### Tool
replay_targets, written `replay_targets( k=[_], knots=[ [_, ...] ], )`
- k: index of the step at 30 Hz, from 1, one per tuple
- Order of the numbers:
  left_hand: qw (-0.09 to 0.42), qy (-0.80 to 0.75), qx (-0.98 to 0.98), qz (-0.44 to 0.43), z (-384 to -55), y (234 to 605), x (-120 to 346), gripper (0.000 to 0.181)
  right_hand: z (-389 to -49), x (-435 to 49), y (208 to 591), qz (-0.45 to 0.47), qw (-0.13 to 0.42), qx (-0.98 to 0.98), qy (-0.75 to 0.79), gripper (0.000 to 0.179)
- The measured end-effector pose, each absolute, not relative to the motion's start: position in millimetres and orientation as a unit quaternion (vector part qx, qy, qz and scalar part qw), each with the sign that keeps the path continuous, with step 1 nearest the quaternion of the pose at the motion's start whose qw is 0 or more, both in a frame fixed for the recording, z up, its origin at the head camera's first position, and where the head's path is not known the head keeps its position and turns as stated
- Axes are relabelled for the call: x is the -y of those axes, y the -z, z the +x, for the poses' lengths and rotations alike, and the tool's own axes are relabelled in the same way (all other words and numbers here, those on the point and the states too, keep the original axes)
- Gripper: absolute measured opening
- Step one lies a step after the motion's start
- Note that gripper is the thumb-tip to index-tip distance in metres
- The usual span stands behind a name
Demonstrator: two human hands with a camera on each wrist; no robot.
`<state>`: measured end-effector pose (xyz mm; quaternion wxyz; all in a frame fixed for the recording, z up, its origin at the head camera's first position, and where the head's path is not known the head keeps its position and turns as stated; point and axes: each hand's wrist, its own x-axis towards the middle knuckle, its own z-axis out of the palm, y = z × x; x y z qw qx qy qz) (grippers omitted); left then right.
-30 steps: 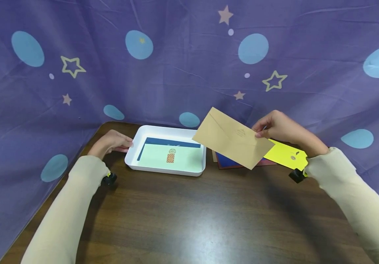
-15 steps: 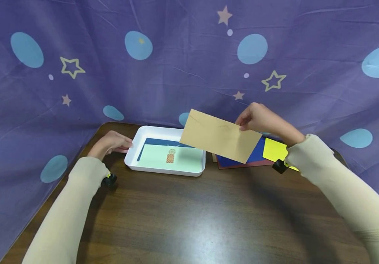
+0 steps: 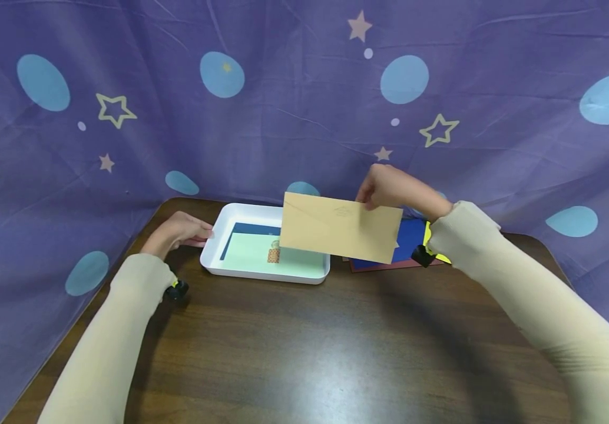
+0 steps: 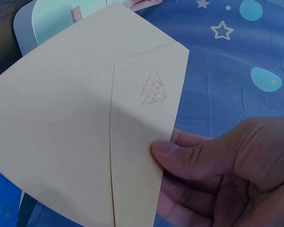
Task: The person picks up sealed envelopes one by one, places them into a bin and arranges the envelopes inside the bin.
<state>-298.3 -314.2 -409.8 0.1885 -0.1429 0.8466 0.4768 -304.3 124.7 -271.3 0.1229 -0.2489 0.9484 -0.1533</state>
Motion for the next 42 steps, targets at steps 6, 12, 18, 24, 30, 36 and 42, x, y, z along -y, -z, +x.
replay_targets(
  k=[6, 12, 18, 24, 30, 36, 42],
  knots=[
    [0.188, -0.475, -0.847, -0.148, -299, 410, 314, 0.046, -310, -114, 272, -0.247, 0.143, -0.949, 0.133, 0.018],
    [0.189, -0.469, -0.849, -0.153, -299, 409, 314, 0.046, -314, -105, 275, -0.259, 0.154, -0.947, 0.113, 0.02],
    [0.187, -0.464, -0.852, -0.151, -300, 410, 315, 0.046, -316, -90, 276, -0.246, 0.18, -0.947, 0.104, 0.021],
    [0.187, -0.468, -0.851, -0.149, -300, 411, 315, 0.046, -317, -74, 278, -0.253, 0.184, -0.947, 0.068, 0.022],
    [0.186, -0.472, -0.849, -0.149, -300, 412, 315, 0.045, -319, -61, 282, -0.256, 0.191, -0.946, 0.048, 0.023],
    [0.183, -0.469, -0.851, -0.15, -299, 411, 314, 0.044, -317, -50, 287, -0.235, 0.201, -0.949, 0.055, 0.021],
    [0.18, -0.468, -0.852, -0.151, -298, 411, 314, 0.044, -317, -41, 296, -0.189, 0.205, -0.958, 0.063, 0.017]
  ],
)
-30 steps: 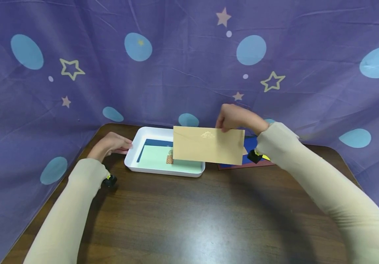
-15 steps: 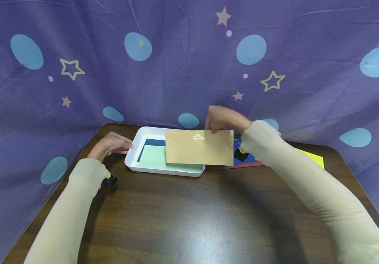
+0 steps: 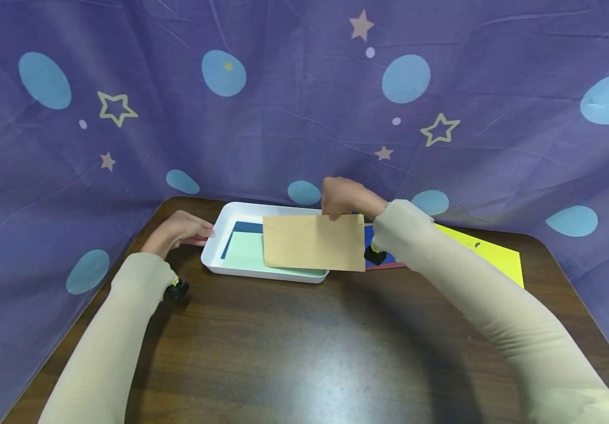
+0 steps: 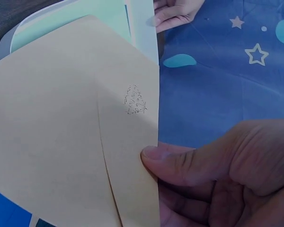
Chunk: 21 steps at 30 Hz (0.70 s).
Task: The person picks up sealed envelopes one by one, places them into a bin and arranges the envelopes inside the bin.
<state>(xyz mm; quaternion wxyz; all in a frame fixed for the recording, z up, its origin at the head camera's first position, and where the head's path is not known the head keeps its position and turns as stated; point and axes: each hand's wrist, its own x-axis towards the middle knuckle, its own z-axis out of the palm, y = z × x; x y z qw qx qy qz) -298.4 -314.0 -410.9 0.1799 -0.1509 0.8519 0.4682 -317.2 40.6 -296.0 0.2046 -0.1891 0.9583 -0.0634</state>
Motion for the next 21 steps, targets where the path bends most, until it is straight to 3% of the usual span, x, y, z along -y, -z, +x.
replay_targets(
  k=[8, 17, 21],
  knots=[
    [0.183, -0.475, -0.847, -0.151, -299, 411, 314, 0.045, -318, -33, 310, -0.188, 0.192, -0.96, 0.079, 0.045],
    [0.183, -0.478, -0.847, -0.146, -299, 411, 314, 0.046, -316, -21, 317, -0.192, 0.166, -0.962, 0.097, 0.013],
    [0.186, -0.484, -0.843, -0.144, -299, 411, 315, 0.047, -315, -14, 319, -0.196, 0.158, -0.962, 0.101, 0.013]
  ],
)
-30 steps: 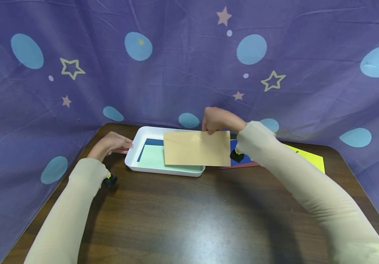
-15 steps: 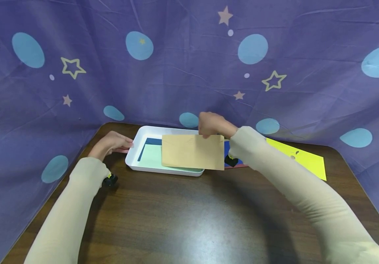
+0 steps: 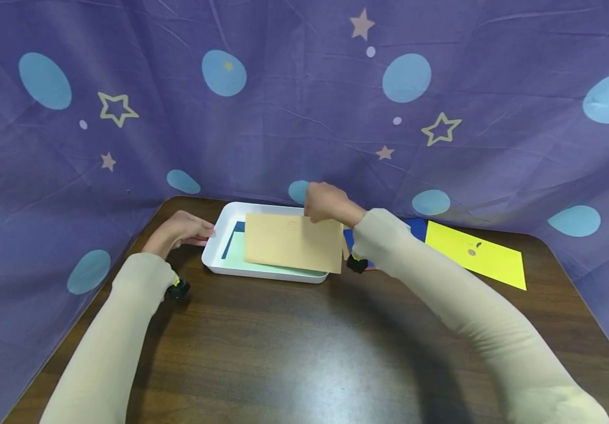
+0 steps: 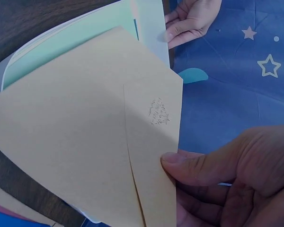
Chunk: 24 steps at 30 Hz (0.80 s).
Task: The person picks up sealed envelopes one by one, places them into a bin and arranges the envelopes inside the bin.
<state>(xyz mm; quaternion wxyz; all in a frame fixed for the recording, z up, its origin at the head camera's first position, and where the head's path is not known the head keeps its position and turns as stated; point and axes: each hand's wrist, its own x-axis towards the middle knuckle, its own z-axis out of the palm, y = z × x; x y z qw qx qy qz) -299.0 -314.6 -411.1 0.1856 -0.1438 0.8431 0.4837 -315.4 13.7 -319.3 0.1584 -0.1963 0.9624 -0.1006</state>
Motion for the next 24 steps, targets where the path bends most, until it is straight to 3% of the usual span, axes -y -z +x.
replay_targets(
  k=[24],
  knots=[
    [0.182, -0.491, -0.839, -0.146, -298, 411, 313, 0.046, -318, 2, 342, -0.213, 0.101, -0.96, 0.153, 0.031]
  ],
)
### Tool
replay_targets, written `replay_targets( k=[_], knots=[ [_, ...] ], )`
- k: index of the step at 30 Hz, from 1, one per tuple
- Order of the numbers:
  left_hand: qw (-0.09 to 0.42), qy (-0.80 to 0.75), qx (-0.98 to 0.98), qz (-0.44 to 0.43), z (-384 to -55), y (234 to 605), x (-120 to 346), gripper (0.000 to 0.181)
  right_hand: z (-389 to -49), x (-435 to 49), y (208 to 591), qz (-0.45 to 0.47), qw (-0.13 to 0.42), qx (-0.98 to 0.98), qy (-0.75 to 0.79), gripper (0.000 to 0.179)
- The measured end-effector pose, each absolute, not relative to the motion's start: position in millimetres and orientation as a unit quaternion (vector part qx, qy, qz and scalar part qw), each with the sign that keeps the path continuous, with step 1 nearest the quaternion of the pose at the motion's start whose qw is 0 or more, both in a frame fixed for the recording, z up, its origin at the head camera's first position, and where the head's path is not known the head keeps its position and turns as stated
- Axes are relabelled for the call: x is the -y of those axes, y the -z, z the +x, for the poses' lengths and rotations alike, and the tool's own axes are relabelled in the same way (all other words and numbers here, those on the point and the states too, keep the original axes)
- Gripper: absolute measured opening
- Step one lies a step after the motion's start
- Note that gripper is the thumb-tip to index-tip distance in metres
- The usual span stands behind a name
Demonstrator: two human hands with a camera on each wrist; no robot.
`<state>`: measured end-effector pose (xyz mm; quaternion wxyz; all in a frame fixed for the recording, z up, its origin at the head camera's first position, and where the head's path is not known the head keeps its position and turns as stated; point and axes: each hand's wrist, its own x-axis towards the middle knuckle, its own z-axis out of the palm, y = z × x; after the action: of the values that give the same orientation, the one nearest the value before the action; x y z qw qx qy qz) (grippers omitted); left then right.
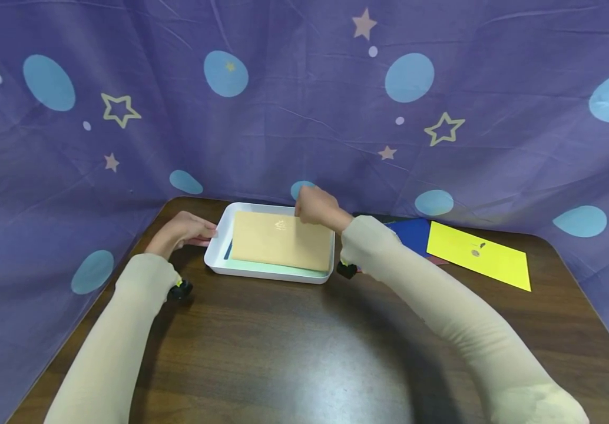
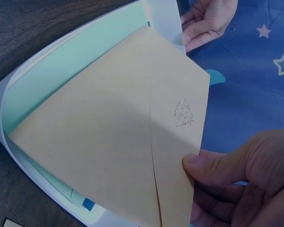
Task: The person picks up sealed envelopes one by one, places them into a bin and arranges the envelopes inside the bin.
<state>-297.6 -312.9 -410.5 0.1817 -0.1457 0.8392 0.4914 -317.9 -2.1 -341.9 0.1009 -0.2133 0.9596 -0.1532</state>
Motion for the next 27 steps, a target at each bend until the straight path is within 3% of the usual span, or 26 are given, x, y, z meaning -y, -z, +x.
replay_targets(
  k=[17, 27],
  knots=[
    [0.187, -0.501, -0.833, -0.142, -296, 409, 314, 0.047, -319, 6, 357, -0.258, 0.074, -0.943, 0.196, 0.043],
    [0.188, -0.504, -0.83, -0.144, -296, 408, 313, 0.048, -326, 6, 366, -0.255, 0.075, -0.942, 0.203, 0.041]
  ],
)
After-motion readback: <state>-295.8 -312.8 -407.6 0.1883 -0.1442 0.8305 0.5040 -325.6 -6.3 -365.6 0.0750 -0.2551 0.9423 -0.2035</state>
